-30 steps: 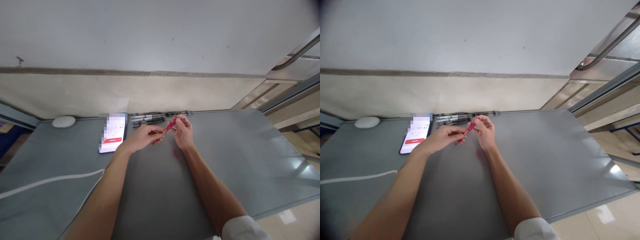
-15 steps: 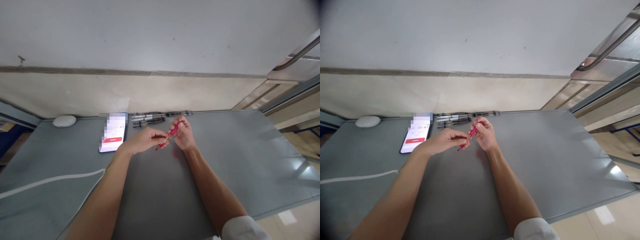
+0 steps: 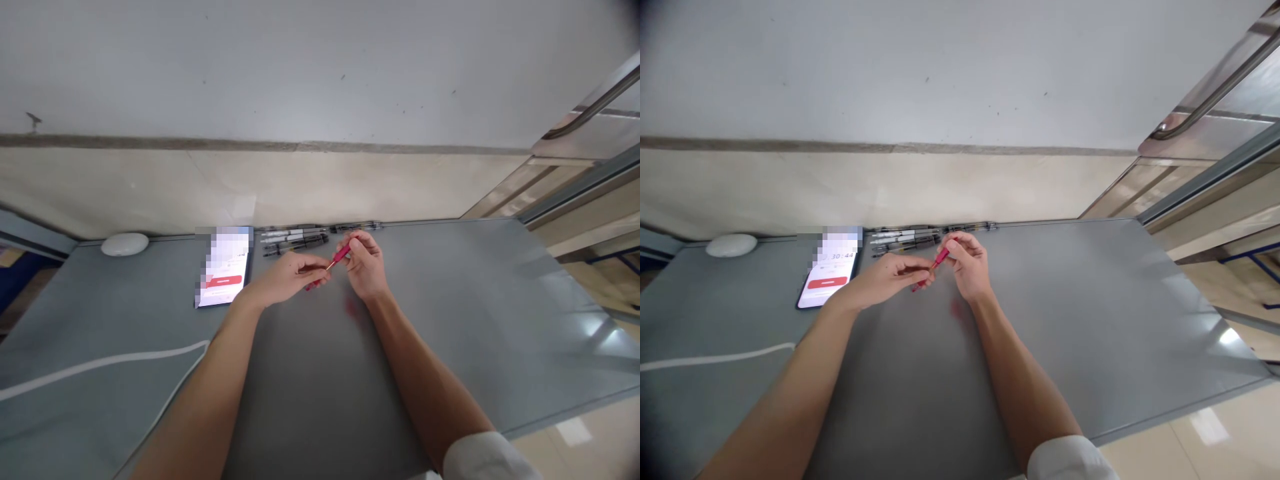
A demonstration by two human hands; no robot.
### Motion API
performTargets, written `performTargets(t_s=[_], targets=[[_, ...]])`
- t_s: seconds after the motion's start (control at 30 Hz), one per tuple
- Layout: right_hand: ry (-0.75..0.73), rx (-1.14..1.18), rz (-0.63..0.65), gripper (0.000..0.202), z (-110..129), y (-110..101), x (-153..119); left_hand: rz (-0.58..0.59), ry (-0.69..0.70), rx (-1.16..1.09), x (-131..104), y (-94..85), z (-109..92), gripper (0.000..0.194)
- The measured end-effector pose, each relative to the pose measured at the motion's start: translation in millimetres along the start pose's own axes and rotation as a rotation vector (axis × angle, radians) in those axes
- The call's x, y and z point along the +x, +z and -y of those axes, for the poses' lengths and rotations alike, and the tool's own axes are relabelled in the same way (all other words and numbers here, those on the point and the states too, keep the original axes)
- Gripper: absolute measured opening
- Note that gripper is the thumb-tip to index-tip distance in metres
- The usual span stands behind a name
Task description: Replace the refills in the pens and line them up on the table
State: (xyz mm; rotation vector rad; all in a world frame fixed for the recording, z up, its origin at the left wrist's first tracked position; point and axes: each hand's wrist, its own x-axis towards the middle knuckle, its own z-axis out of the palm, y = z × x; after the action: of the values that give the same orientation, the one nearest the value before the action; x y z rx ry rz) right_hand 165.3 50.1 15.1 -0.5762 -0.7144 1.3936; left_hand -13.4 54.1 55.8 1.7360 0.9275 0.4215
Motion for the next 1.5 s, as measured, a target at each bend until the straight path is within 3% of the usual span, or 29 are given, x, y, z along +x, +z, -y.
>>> performTargets(t_s=[0.17, 0.5, 0.67, 0.97, 1.3, 1.5], targets=[[0.002, -0.007, 0.019, 0.018, -0.5, -2.1, -0.3, 0.083, 0.019, -0.065, -0.3, 2.2, -2.2, 0.025], [-0.039, -0.037, -0.147, 0.018, -5.9, 3.8, 2.4, -0.075, -0.009, 0.130, 2.0, 3.9, -5.1, 0.021], [-0.007, -0.026, -0.075, 0.016, -2.4, 1.4, 1.8, -0.047, -0.012, 0.021, 1.3, 1.7, -0.4, 0.023], [0.051, 0.059, 0.077, 0.023, 0.7, -4.4, -2.0, 0.150, -0.009, -0.200, -1.5, 4.1, -1.4, 0.026], [-0.008, -0.054, -0.095, 0.023, -4.2, 2.1, 1.5, -0.090, 0.002, 0.020, 2.7, 5.1, -1.7, 0.016], [-0.003, -0.042, -0.096, 0.022, -1.0, 2.4, 1.3, -0.098, -0.003, 0.069, 1.6, 3.8, -0.4, 0.023]])
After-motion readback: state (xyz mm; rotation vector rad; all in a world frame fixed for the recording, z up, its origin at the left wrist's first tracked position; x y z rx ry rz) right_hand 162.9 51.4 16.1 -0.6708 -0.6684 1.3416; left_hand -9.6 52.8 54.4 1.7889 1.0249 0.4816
